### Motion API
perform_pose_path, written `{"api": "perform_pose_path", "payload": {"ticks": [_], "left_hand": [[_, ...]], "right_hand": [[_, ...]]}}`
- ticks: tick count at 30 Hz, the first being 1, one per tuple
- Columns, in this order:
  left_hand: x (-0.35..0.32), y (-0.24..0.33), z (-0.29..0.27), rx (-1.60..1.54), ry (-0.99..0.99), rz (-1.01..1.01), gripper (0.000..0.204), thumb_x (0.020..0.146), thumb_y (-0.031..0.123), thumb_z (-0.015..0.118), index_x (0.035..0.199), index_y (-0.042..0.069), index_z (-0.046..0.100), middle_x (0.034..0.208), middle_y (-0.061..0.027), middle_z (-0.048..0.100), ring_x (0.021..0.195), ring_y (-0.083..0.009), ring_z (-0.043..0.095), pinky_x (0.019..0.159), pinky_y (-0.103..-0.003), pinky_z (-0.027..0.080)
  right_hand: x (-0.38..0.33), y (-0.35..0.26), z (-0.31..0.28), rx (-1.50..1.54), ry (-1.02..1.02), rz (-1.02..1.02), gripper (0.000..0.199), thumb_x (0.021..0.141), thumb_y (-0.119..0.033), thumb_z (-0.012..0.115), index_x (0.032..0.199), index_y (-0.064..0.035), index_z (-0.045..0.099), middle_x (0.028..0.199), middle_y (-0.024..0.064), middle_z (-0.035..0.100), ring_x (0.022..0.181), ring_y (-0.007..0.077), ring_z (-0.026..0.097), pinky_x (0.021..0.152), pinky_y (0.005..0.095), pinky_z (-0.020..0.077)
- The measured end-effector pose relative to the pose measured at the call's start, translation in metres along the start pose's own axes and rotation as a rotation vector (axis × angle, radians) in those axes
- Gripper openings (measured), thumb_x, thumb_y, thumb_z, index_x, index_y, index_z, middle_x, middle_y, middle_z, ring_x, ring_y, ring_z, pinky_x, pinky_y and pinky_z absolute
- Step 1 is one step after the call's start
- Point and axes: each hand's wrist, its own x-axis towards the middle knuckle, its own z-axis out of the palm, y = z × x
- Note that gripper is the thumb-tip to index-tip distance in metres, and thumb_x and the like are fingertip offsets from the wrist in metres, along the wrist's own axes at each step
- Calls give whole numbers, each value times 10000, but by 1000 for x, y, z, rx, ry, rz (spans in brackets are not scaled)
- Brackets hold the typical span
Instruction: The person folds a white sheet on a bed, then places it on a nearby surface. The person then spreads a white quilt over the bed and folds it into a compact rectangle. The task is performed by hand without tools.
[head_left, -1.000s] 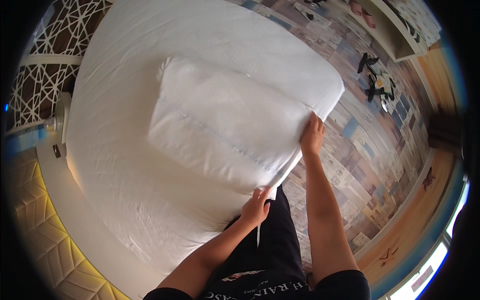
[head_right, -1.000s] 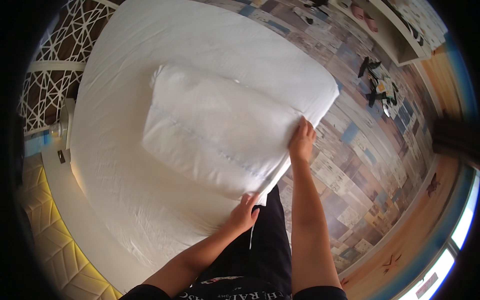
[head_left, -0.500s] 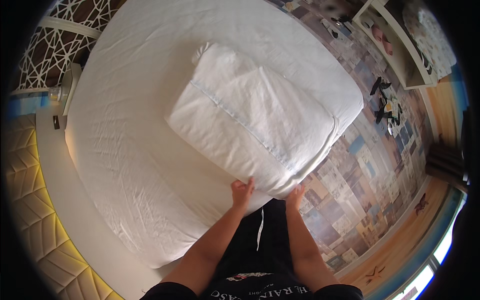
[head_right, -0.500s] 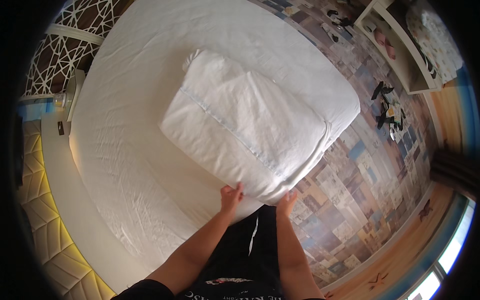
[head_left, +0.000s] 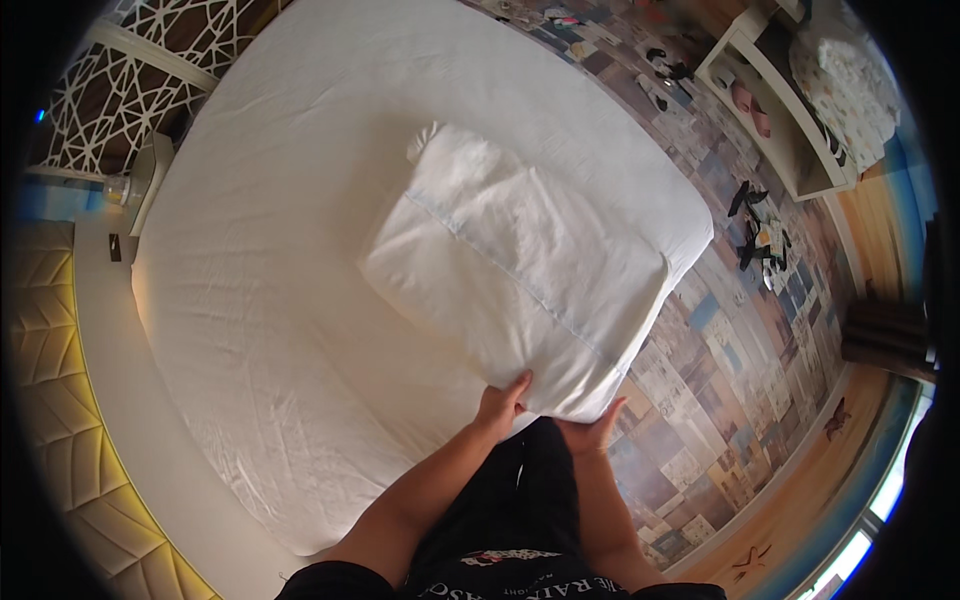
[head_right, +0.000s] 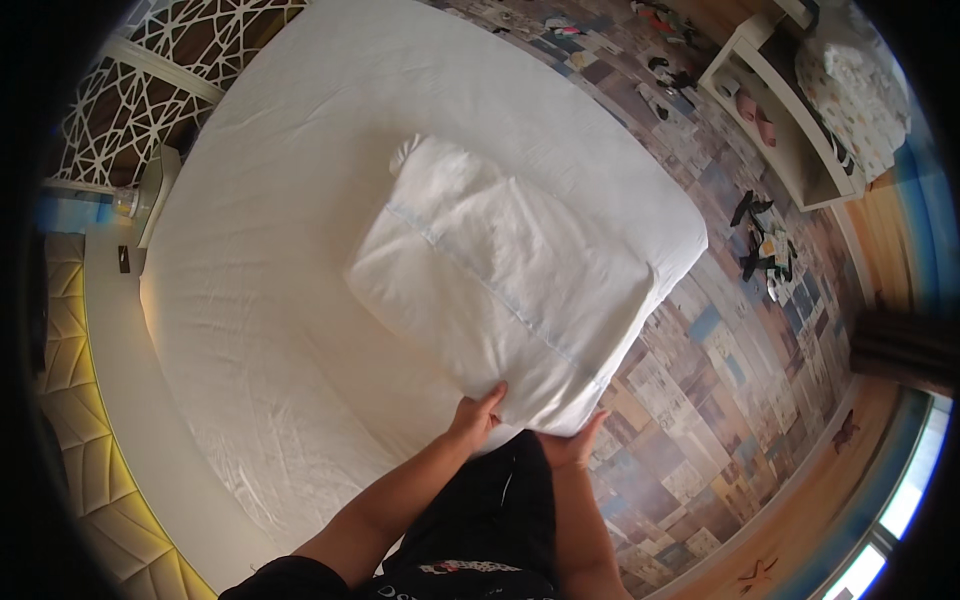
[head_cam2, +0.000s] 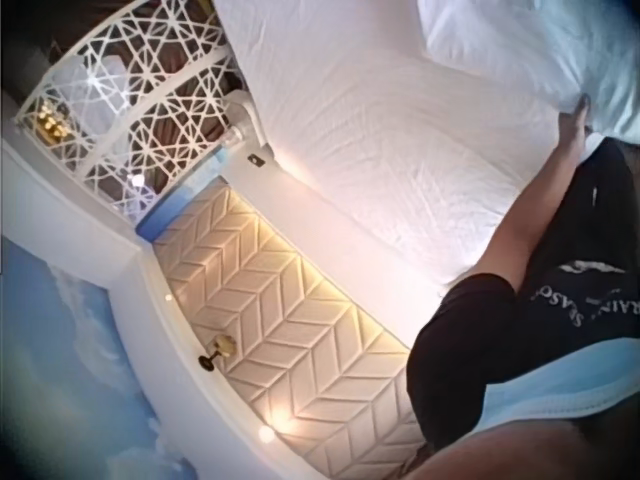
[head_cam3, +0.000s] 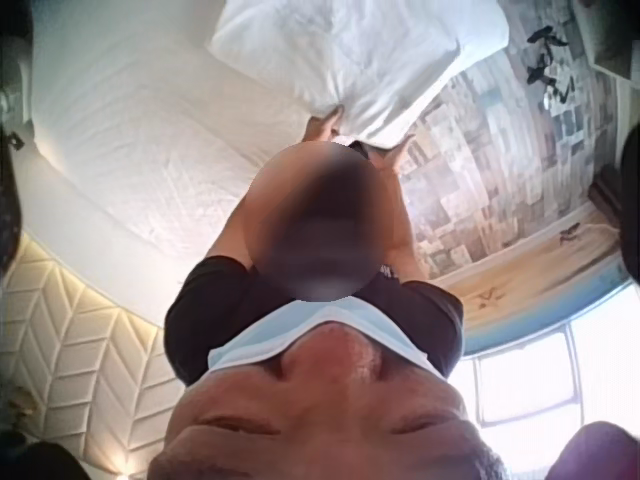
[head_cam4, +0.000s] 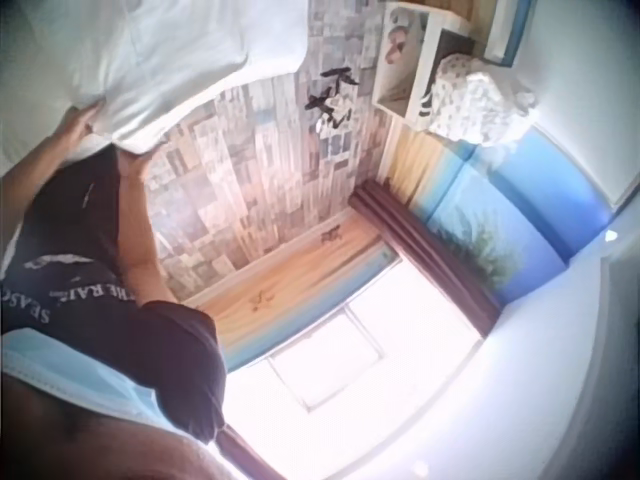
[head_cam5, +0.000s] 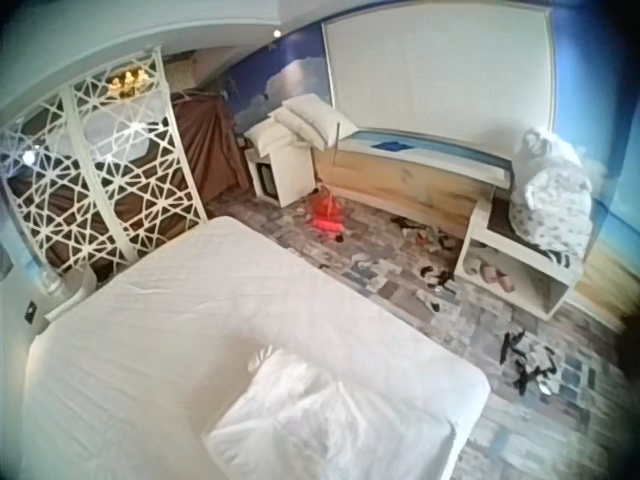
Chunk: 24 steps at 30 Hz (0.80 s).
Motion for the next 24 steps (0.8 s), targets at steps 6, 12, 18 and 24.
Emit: {"api": "perform_pose_path", "payload": {"ticks": [6,12,18,24], "left_hand": [[-59,-43,-30,-201,-97,-236,381,809,188,727,1115,54,545,984,-56,631,801,-169,620,587,-300,485],[-55,-43,-57,-263,-120,-402,441,845,172,677,1222,43,489,1165,-106,594,1026,-274,605,908,-446,490],[10,-43,-103,224,354,210,821,737,334,771,1329,8,307,1243,-151,478,1096,-320,507,908,-461,440],[82,132,-111,1071,734,1138,1049,579,451,833,1372,15,304,1399,-209,319,1307,-408,249,1069,-521,236]], "right_hand": [[16,-75,-35,-330,157,-60,1057,719,-822,421,1454,-91,216,1436,139,339,1296,344,346,1066,479,318],[9,-79,-44,-406,209,78,861,807,-564,612,1432,-92,255,1393,140,403,1239,345,427,1012,510,390],[10,-83,-42,-564,292,208,902,781,-471,694,1415,-18,241,1366,203,409,1223,376,432,994,534,404],[1,-75,-48,-517,288,170,889,757,-438,727,1406,-34,273,1344,190,437,1198,380,459,974,533,425]]}}
